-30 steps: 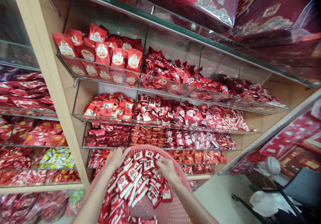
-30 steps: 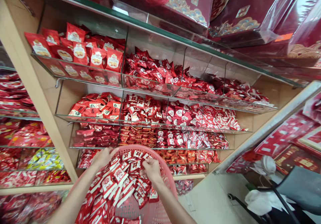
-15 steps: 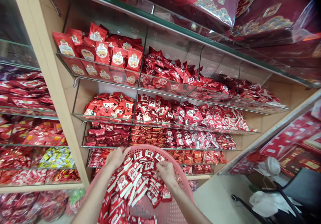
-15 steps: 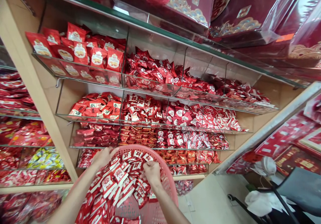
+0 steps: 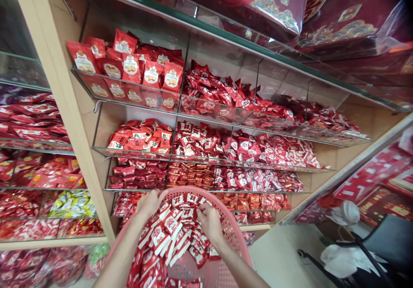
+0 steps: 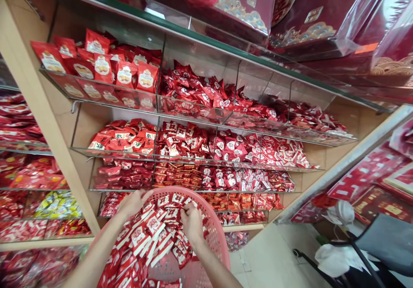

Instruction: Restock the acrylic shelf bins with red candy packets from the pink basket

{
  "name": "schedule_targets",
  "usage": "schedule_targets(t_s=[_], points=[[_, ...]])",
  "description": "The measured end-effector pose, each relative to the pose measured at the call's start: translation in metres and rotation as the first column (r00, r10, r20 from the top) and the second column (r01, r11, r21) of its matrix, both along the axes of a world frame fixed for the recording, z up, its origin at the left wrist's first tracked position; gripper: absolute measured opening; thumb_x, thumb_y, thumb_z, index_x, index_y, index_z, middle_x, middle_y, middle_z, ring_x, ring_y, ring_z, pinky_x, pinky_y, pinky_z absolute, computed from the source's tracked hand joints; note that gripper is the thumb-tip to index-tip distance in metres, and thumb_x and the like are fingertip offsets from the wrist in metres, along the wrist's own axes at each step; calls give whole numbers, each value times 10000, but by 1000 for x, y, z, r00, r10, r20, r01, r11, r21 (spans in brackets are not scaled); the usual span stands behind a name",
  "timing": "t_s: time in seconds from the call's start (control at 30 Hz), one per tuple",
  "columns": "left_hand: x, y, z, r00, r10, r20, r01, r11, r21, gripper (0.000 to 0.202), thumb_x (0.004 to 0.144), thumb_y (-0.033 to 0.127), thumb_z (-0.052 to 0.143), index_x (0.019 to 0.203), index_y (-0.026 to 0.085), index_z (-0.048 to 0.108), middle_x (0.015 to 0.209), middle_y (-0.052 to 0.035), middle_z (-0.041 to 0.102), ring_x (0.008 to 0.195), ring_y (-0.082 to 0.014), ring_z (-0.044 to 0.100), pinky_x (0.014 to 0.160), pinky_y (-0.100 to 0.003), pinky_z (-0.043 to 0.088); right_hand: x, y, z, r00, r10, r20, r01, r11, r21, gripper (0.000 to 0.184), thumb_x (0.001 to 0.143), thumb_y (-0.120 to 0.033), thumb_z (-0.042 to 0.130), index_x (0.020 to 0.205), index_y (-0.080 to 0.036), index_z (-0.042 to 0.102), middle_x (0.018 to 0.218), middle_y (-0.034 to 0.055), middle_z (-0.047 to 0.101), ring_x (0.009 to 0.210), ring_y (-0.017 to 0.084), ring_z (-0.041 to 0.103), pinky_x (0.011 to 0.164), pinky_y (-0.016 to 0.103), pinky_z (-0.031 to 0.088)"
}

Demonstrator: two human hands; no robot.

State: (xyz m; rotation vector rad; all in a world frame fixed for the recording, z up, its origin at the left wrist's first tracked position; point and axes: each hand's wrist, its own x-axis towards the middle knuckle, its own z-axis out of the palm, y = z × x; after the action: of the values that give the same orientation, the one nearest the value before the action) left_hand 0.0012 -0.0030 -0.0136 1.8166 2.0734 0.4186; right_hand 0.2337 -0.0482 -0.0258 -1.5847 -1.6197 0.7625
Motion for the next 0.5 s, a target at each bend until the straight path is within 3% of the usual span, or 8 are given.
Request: schedule_targets(t_s=[0.07, 0.17, 0.27, 0.33, 0.43, 0.5], points=[[1, 0, 1, 1000, 0, 1, 0, 1000, -10, 602, 805, 668, 213, 817, 220, 615, 841, -110, 693, 820, -313, 642, 656, -367, 446, 0, -2, 1, 992, 43, 122, -54, 995, 82, 242, 774, -250, 404, 542, -189, 432, 458, -41, 425, 416, 93, 392, 438, 216, 239], [2, -2, 4, 1000, -2, -8, 2, 1000, -20, 614, 809, 664, 207, 839, 211, 621, 880, -126, 691, 846, -319, 638, 672, -369, 445, -3, -4, 6, 966, 111, 232, -137, 986, 97, 278, 769, -191, 410, 492, -182, 433, 461, -37, 425, 444, 92, 383, 465, 215, 230], [2, -3, 6, 1000, -4, -14, 4, 1000, -21, 619, 811, 660, 207, 868, 204, 622, 912, -138, 687, 874, -325, 633, 687, -371, 445, -5, -1, 26, 952, 77, 297, -124, 982, 141, 254, 785, -178, 416, 553, -184, 518, 479, -31, 476, 448, 96, 409, 471, 212, 239], [2, -4, 7, 1000, -2, -14, 2, 1000, -24, 620, 812, 658, 207, 871, 201, 622, 910, -139, 688, 875, -328, 633, 690, -374, 446, -4, 6, 53, 953, 49, 299, -115, 971, 209, 241, 807, -193, 408, 631, -189, 573, 530, -18, 541, 471, 103, 453, 484, 207, 271], [2, -3, 7, 1000, 4, -8, -4, 999, -32, 611, 813, 655, 210, 875, 208, 621, 907, -132, 689, 876, -340, 630, 692, -388, 446, 2, 28, 107, 959, 15, 283, -109, 942, 317, 249, 842, -239, 389, 737, -188, 609, 629, 2, 616, 507, 111, 503, 503, 204, 317], [1, -2, 6, 1000, 4, -9, -4, 1000, -28, 616, 809, 661, 213, 887, 206, 621, 911, -135, 688, 879, -347, 627, 694, -392, 444, 7, 47, 143, 941, -84, 327, -52, 921, 386, 253, 861, -292, 389, 798, -194, 613, 655, 6, 631, 542, 119, 533, 533, 208, 341]])
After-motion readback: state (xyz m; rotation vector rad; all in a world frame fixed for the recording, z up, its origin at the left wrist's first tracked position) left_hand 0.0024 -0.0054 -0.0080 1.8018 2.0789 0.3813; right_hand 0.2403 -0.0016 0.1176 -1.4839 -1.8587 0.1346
